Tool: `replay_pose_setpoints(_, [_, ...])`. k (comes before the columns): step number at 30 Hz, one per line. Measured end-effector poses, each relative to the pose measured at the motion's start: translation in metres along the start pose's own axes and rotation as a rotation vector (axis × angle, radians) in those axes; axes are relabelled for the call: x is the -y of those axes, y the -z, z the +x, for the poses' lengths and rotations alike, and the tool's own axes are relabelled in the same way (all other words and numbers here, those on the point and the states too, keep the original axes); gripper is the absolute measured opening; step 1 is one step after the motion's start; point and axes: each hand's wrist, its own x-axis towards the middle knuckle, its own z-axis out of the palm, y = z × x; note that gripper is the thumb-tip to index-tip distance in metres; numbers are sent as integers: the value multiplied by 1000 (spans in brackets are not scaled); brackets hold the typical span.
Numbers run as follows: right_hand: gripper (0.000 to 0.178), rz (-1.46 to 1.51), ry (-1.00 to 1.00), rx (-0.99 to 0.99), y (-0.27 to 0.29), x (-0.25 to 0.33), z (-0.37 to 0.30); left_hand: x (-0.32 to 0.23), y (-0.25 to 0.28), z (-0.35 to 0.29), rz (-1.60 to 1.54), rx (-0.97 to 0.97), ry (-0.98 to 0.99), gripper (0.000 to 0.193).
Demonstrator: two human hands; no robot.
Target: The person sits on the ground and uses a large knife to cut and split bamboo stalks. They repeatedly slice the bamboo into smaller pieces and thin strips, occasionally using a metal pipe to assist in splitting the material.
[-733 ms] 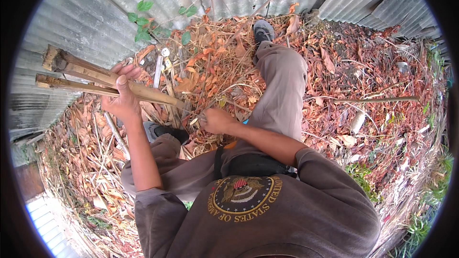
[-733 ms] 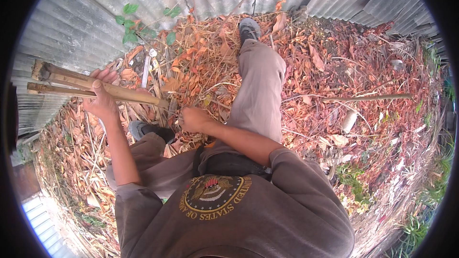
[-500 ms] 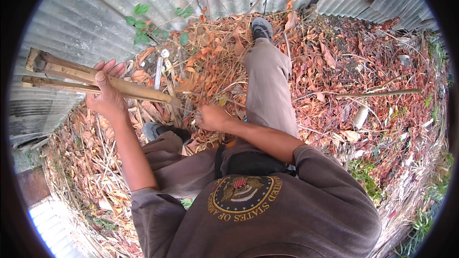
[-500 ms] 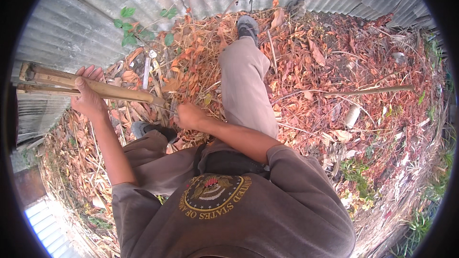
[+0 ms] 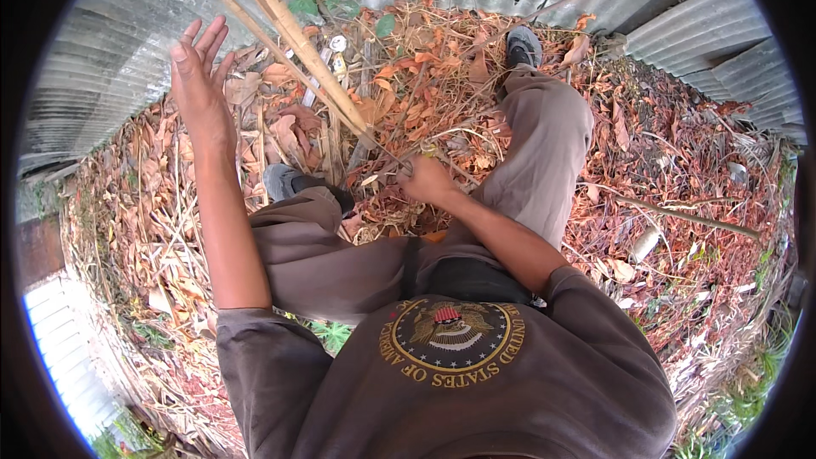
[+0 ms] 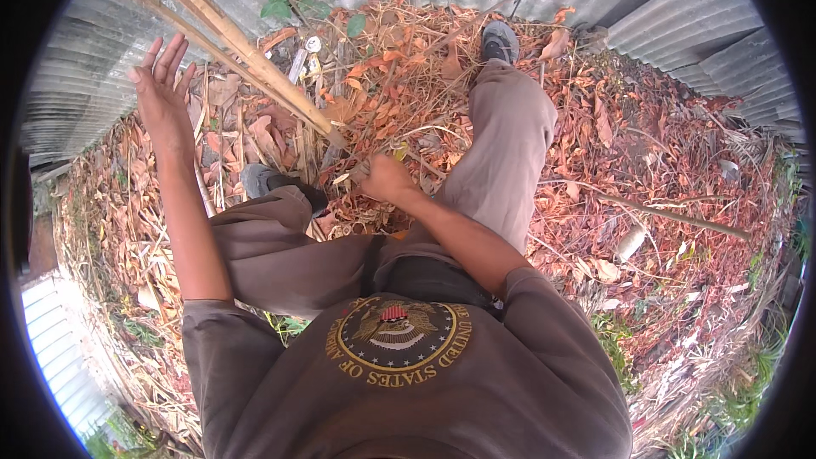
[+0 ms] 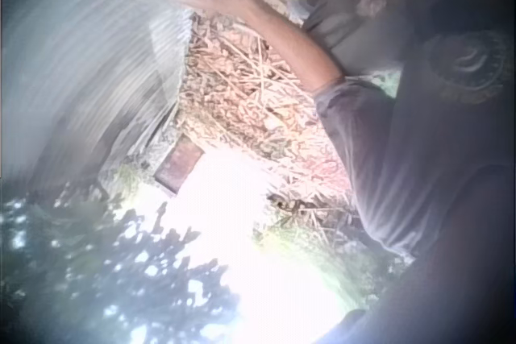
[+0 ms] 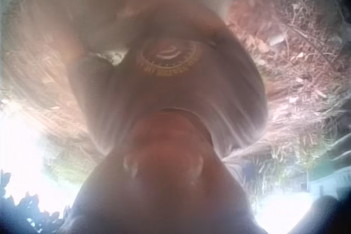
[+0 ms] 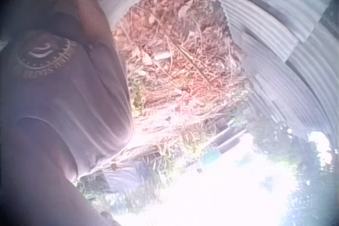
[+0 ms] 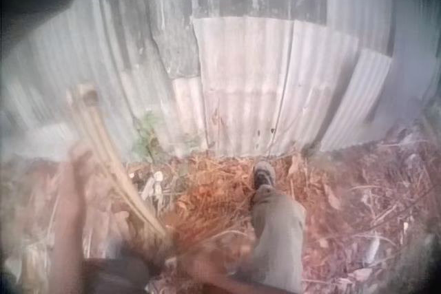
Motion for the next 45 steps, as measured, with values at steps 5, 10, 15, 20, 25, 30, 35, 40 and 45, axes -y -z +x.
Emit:
replay_pose_setpoints(5, [33,15,25,-40,35,34,46,-6,28,-7,36,-86,58,86])
replay_pose_setpoints(10, [41,-93,141,-160,72,105,125,-5,51,-15,154,-282,16,83])
replay_pose_setpoints(15, [45,-9,290,-275,68,149,182,21,72,-29,585,-169,-86,60])
replay_pose_setpoints(20, [42,32,339,-345,30,147,244,28,40,-71,1065,600,-3,61])
replay_pose_setpoints(25, [41,118,406,-317,28,191,285,4,24,-103,1009,837,-68,65])
replay_pose_setpoints(30, [38,156,490,-433,39,254,278,-20,44,-105,890,578,-115,45])
replay_pose_setpoints(35, [42,1,198,-384,-44,115,377,-45,57,-98,833,598,-77,44])
replay_pose_setpoints(40, [38,30,-77,-215,-66,126,394,-37,53,-107,848,547,-10,43])
replay_pose_setpoints(45, [32,122,155,-351,-33,133,384,-29,58,-103,861,512,-46,42])
